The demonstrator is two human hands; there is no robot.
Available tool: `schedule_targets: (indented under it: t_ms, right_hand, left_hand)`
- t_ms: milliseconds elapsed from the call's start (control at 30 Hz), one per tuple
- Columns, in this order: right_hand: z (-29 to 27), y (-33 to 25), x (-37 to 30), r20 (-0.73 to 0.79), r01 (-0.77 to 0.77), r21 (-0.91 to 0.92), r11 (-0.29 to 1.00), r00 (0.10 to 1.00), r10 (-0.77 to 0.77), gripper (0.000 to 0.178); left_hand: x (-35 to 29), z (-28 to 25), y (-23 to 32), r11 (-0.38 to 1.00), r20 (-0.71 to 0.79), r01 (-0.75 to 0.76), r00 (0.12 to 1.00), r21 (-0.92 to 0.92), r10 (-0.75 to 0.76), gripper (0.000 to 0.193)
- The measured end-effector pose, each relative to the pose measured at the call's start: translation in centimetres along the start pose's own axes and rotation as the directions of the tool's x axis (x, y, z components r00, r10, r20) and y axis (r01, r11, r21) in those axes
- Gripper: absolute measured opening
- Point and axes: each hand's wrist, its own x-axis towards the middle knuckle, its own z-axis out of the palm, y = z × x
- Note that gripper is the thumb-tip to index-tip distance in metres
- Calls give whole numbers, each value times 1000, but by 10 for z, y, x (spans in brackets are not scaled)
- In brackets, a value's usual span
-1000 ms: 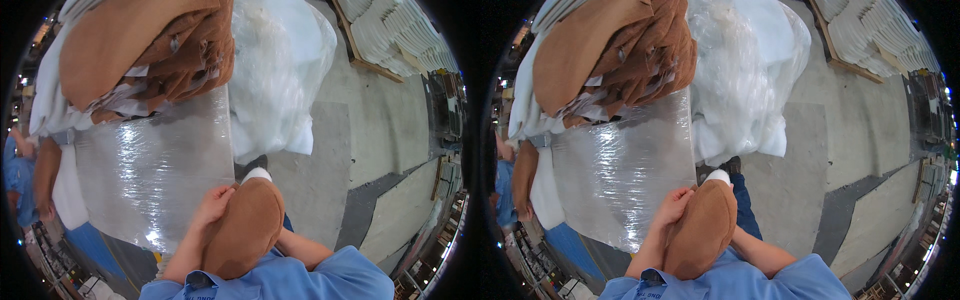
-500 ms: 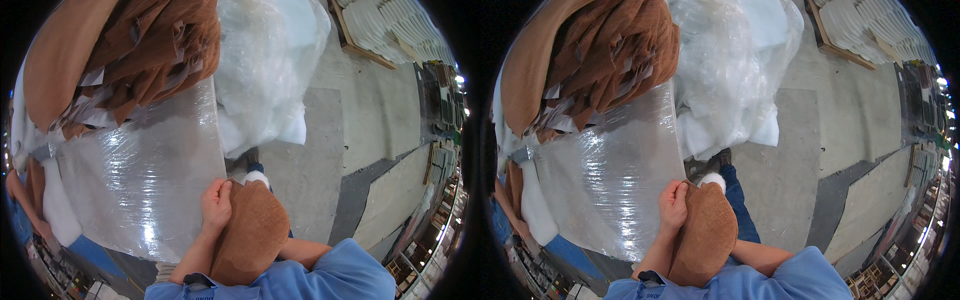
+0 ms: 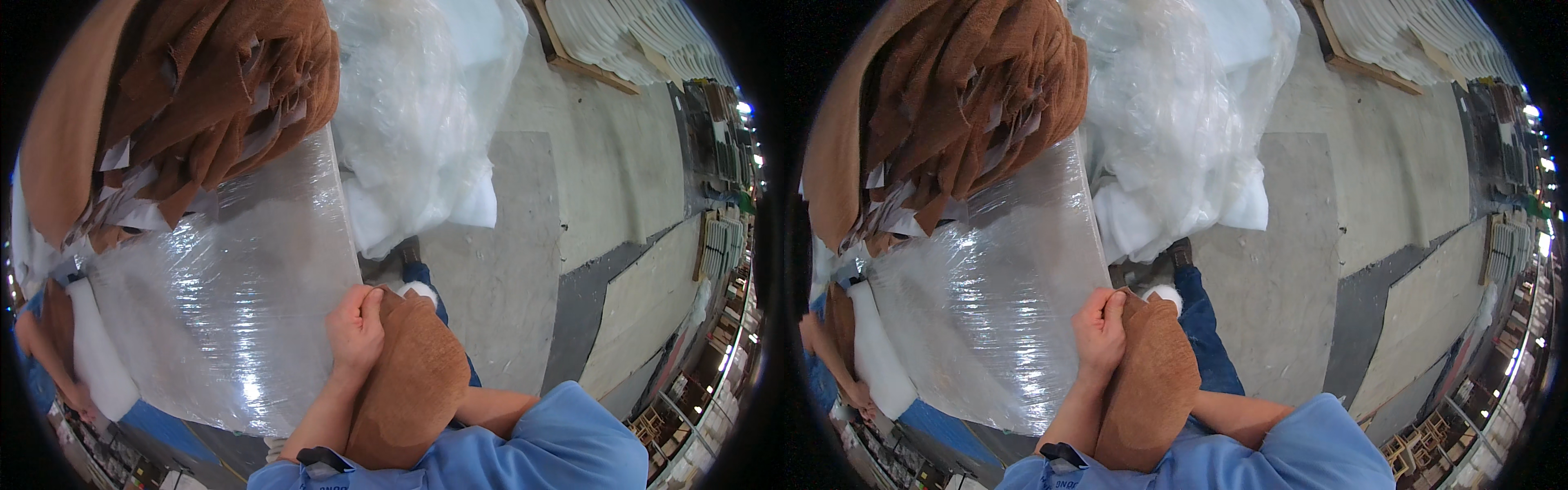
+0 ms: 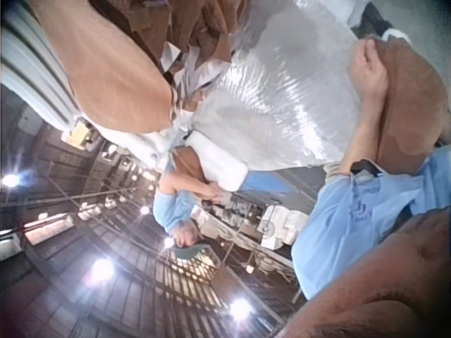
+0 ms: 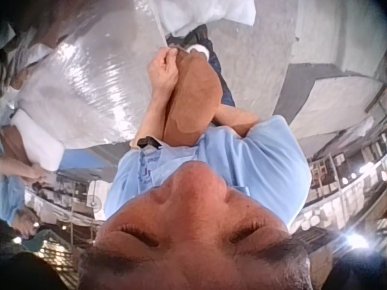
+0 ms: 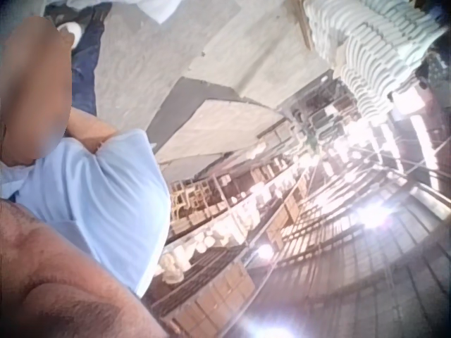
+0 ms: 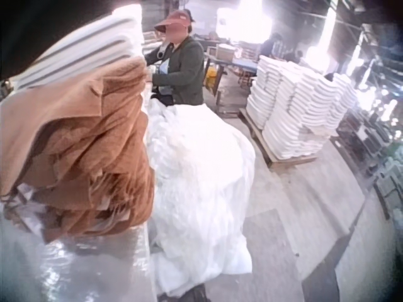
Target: The person inserts white foam inserts into brown fabric covers, folds the edges, and stacks the finished cushions. They repeat this process for multiple cushions while another worker performs the same task nearby.
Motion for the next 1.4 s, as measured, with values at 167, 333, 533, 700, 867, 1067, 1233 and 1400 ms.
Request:
schedule_targets:
  t_ms: [167,333,533,700,867,1067,1233,1400]
  right_hand:
    - [-7,9,4,6,14,-33,999,1000,-13,22]
    - [-22,26,9,26,68,-113,991,998,-65,23]
    - [-30,0,9,49,255,-468,846,963,-264,24]
    - [-33,-129,-5,337,640,-538,549,760,-555,22]
    - [19,-191,-22,599,629,-721,290,777,-196,22]
    - [33,-190,-31,790,788,-598,-144,551,-268,21]
    - [26,-196,-32,547,544,-821,174,836,-38,19]
    - [12,-199,-27,481,479,-841,253,875,-58,27]
  left_hand:
    - [8,11,8,987,29,-74,997,145,70,18]
    - [-16,13,9,984,47,-125,992,127,120,18]
    - [-46,9,-3,954,11,-268,963,133,269,18]
    - [-45,13,-1,941,45,-275,961,196,272,18]
    - [-49,14,4,903,57,-378,925,204,375,15]
    - [-42,10,-8,881,116,-413,911,232,396,17]
    - [-43,16,-12,949,255,-309,925,67,283,21]
    - [-42,25,-1,999,405,-17,914,40,0,28]
